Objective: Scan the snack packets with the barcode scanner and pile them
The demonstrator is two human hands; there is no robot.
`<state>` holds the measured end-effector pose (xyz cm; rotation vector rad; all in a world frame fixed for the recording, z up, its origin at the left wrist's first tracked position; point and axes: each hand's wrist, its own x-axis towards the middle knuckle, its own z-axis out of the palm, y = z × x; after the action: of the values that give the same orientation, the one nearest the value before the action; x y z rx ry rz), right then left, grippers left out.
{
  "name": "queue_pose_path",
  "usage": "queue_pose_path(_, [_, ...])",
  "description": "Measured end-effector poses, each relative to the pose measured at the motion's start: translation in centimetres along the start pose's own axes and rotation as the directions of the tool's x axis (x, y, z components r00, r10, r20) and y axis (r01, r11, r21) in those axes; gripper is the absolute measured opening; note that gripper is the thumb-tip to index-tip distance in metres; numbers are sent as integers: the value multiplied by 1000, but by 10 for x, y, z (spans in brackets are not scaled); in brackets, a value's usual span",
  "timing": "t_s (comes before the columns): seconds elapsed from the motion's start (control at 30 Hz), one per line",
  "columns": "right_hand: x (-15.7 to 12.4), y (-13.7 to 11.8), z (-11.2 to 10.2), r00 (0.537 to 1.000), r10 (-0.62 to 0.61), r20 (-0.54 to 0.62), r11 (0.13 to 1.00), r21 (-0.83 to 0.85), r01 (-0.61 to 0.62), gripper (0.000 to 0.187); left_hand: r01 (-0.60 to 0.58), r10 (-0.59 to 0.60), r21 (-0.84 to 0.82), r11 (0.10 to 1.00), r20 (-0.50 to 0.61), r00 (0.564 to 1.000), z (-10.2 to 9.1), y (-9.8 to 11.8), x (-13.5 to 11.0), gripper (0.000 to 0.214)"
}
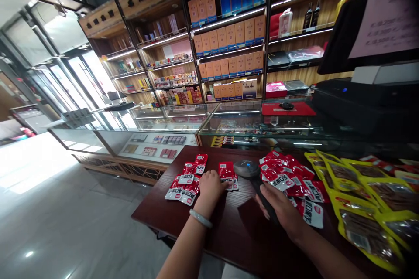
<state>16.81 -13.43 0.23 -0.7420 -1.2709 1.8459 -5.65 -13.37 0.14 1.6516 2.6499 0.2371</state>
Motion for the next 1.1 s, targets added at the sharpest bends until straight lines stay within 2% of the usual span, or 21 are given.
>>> queue_pose_path(0.13, [-3,-4,-5,1000,-9,-1,1000,-15,9,43,-3,8,-187,982,26,1000,1,-2,0,46])
queue_pose_path(0.27, [-7,-7,-10,1000,-6,-8,1000,-10,6,41,-26,14,-349,937,-38,999,0,-1,-4,34])
queue_pose_path(0.5, [-9,-12,-11,1000,13,15,1000,24,-13,41,-53,28,-364,930,-73,997,-1,6,-10,30])
queue_pose_path(0.6, [-10,-13,-11,1000,21,-4,999,44,-21,43,-31,11,-370,929,-56,998,-3,2,-10,32])
queue_pose_path(0.7, [-13,-15,-14,1000,13,-23,998,58,-11,45,1,-23,-446,895,-45,999,-3,2,-6,37])
queue_pose_path(0.77, [-16,-17,-16,1000,-5,-27,998,58,7,44,-13,-25,-535,845,-63,998,-1,11,-1,40])
queue_pose_path(0.83, [-19,-19,-16,999,-28,-35,997,64,31,42,-66,30,-635,770,-68,997,1,29,3,40])
queue_pose_path(0.93, [-22,-22,-14,998,-59,-35,997,47,61,40,-231,232,-732,640,-102,967,0,60,6,43])
queue_pose_path(0.97, [-22,-22,-13,997,-65,-34,997,37,66,40,-281,283,-718,637,-121,951,-2,66,6,44])
queue_pose_path(1.0, [-23,-22,-13,997,-69,-36,997,31,70,40,-315,301,-666,676,-140,943,-4,69,4,43])
queue_pose_path(1.03, [-23,-22,-13,997,-68,-36,997,30,69,40,-315,280,-576,754,-151,948,-6,70,3,39])
queue_pose_path(1.1, [-22,-19,-15,997,-61,-42,997,35,63,39,-202,160,-314,928,-153,975,-9,63,-1,37])
